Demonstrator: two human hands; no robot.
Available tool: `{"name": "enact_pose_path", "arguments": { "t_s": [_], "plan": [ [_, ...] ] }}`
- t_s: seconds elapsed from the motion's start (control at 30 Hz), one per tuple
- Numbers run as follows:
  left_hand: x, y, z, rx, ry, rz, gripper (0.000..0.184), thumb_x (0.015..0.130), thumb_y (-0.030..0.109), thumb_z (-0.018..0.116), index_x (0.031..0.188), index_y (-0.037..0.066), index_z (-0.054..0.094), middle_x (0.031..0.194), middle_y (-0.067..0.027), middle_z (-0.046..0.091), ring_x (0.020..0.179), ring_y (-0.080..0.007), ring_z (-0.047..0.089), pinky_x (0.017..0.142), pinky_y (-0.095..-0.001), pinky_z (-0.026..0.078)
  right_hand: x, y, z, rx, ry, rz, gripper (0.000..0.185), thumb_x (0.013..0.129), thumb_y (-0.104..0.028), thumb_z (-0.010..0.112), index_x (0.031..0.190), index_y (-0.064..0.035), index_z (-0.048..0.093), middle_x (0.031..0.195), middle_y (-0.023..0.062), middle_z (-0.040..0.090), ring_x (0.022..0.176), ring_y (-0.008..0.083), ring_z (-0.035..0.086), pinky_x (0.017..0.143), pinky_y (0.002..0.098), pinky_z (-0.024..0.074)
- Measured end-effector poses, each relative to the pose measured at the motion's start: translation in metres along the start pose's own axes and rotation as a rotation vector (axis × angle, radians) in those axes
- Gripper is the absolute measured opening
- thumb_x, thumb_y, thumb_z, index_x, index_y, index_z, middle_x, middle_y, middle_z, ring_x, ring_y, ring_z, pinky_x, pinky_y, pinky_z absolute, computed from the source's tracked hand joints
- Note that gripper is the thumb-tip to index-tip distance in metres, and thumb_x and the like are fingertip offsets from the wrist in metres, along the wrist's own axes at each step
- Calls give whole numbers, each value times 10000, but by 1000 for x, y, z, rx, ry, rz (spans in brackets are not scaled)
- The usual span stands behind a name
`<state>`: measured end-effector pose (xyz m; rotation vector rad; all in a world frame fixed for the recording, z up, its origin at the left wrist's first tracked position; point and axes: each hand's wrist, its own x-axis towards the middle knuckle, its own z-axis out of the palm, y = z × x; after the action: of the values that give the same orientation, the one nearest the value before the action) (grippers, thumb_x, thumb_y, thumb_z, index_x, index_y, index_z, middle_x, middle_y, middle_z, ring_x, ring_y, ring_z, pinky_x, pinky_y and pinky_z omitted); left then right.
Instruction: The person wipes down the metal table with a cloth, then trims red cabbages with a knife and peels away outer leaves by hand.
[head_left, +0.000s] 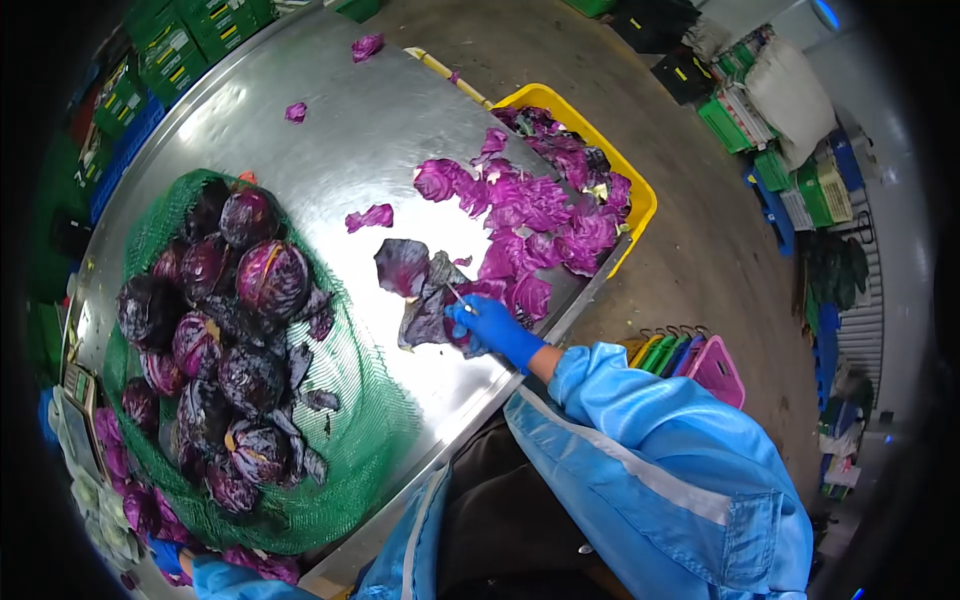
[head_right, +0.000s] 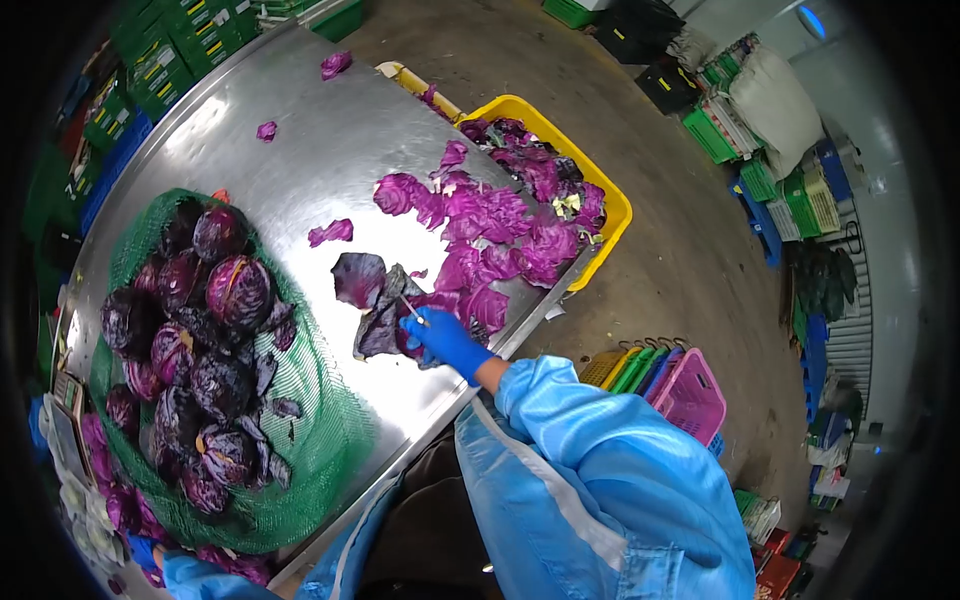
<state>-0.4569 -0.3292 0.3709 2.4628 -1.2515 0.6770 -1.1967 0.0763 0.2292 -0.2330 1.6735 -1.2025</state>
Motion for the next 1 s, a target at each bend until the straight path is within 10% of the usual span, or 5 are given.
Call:
{"name": "enact_pose_path", "arguments": {
  "t_s": [0.33, 0.53, 0.67, 0.73, 1.0],
  "plan": [
    [-182, 123, -119, -1026, -282, 399, 395, 899, 126, 612, 1272, 2, 571, 1295, -136, 575, 1127, -235, 552, 995, -345, 412, 84, -53, -224, -150, 108, -120, 274, 893, -351, 592, 725, -135, 610, 574, 17, 548, 402, 141, 465, 384, 286, 372],
    [-313, 272, -203, -1393, -915, 383, 425, 842, -25, 643, 1259, -16, 560, 1246, -98, 599, 1139, -191, 561, 1000, -307, 429, 112, -63, -276, -631, 959, -784, 304, 956, -265, 568, 1160, -46, 616, 951, 91, 687, 753, 193, 630, 624, 337, 483],
    [-377, 367, -189, -1179, -933, 719, 696, 709, 130, 802, 1309, -30, 488, 1268, -157, 572, 1155, -243, 561, 1015, -342, 425, 53, -92, -191, -192, 509, -675, 313, 940, -216, 596, 1218, -75, 592, 998, 4, 666, 743, 44, 562, 561, 185, 417],
    [-391, 403, -158, -877, -500, 1019, 997, 582, 307, 863, 1387, -12, 371, 1357, -249, 451, 1264, -374, 447, 1035, -446, 398, 38, -78, -172, -381, 415, -628, 282, 920, -182, 598, 1175, -63, 615, 1023, 35, 678, 738, 114, 611, 629, 244, 479],
    [-407, 419, -142, -903, -496, 887, 1057, 487, 309, 897, 1373, 5, 407, 1300, -229, 499, 1198, -363, 499, 1021, -427, 414, 2, -29, -132, -327, 108, -443, 255, 890, -151, 619, 1124, -53, 639, 1001, 92, 709, 931, 161, 675, 813, 285, 512]
  ]
}}
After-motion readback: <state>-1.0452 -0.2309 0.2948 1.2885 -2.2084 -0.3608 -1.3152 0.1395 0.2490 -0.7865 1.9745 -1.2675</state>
